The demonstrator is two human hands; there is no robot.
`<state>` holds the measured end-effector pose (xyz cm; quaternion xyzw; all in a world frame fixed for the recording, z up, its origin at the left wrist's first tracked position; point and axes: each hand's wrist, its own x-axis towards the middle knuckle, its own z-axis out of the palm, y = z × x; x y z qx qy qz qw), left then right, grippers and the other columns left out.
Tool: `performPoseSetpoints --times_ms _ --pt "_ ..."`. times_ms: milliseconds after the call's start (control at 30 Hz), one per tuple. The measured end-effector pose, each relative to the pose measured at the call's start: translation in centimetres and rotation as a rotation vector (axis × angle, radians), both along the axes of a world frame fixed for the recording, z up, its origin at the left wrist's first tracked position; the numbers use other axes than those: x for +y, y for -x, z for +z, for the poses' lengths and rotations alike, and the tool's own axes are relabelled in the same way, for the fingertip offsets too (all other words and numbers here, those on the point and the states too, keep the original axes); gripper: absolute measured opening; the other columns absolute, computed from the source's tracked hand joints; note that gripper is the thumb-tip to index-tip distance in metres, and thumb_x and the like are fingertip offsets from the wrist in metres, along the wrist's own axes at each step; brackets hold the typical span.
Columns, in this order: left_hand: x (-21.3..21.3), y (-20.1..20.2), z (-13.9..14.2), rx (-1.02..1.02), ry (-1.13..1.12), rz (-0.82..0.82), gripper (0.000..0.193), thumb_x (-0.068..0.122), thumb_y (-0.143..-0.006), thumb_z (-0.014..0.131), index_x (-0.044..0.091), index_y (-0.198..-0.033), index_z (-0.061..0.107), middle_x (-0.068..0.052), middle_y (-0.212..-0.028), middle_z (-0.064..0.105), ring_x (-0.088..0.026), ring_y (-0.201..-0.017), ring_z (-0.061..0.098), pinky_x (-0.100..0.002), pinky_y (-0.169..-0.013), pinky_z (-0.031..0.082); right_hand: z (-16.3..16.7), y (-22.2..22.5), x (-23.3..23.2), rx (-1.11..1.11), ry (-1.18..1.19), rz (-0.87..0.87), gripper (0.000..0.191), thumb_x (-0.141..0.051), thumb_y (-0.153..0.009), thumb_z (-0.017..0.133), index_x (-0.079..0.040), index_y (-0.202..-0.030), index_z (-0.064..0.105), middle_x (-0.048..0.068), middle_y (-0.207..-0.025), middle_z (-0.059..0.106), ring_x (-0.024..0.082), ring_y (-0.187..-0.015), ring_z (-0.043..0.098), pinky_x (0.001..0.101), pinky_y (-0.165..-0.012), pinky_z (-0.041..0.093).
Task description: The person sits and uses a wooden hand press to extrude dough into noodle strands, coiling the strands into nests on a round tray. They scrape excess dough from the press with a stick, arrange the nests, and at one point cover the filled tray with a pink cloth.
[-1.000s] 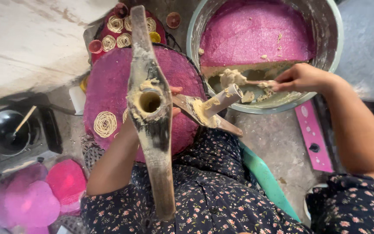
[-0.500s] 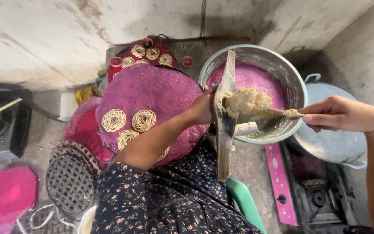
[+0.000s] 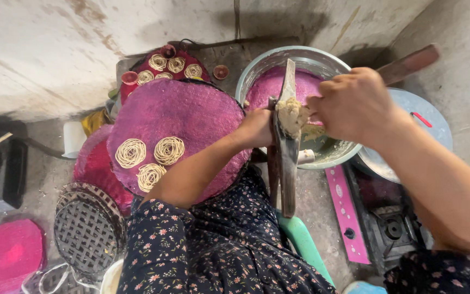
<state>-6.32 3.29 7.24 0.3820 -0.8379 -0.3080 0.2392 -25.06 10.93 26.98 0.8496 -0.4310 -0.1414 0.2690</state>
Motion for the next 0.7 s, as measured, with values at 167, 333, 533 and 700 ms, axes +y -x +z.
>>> performPoseSetpoints --times_ms 167,333,533,700 --pt "-1.5 0.5 -2.5 0.104 -0.048 0.055 0.035 0.025 -0.075 0.080 0.004 -0.103 0.074 -0.024 -0.094 0.073 -0.042 -0.091 0.071 -0.049 -0.082 0.055 -1.8 3.3 -1.9 -0.139 0.136 0.204 0.018 -0.033 -0.082 0.070 -0.032 -0.096 0.081 -0.010 -0.087 0.069 0.011 -0.085 0.071 0.0302 -0.078 0.054" --pt "-3.8 -0.5 -3.9 0.092 -0.010 0.065 0.027 0.026 -0.076 0.078 0.006 -0.094 0.076 -0.020 -0.088 0.075 -0.037 -0.082 0.074 -0.045 -0.074 0.058 3.8 7.6 -0.7 -0.339 0.148 0.018 0.029 -0.045 -0.085 0.075 -0.029 -0.109 0.081 -0.008 -0.076 0.066 0.010 -0.073 0.067 0.0263 -0.071 0.052" --pt "-3.9 0.0 -3.5 0.072 0.000 0.150 0.029 0.030 -0.077 0.079 0.006 -0.092 0.076 -0.018 -0.081 0.073 -0.036 -0.075 0.073 -0.044 -0.066 0.057 3.7 6.0 0.7 -0.145 0.209 -0.065 0.019 -0.049 -0.087 0.073 -0.034 -0.095 0.082 -0.012 -0.071 0.067 0.008 -0.070 0.068 0.0248 -0.063 0.051" --pt "-2.7 1.5 -2.9 -0.100 0.025 0.059 0.019 0.029 -0.086 0.070 0.012 -0.090 0.078 -0.011 -0.081 0.077 -0.029 -0.074 0.077 -0.040 -0.066 0.058 1.2 4.5 -0.7 -0.090 0.244 0.019 0.021 -0.047 -0.092 0.069 -0.033 -0.100 0.082 -0.013 -0.081 0.069 0.008 -0.079 0.070 0.0265 -0.069 0.052"
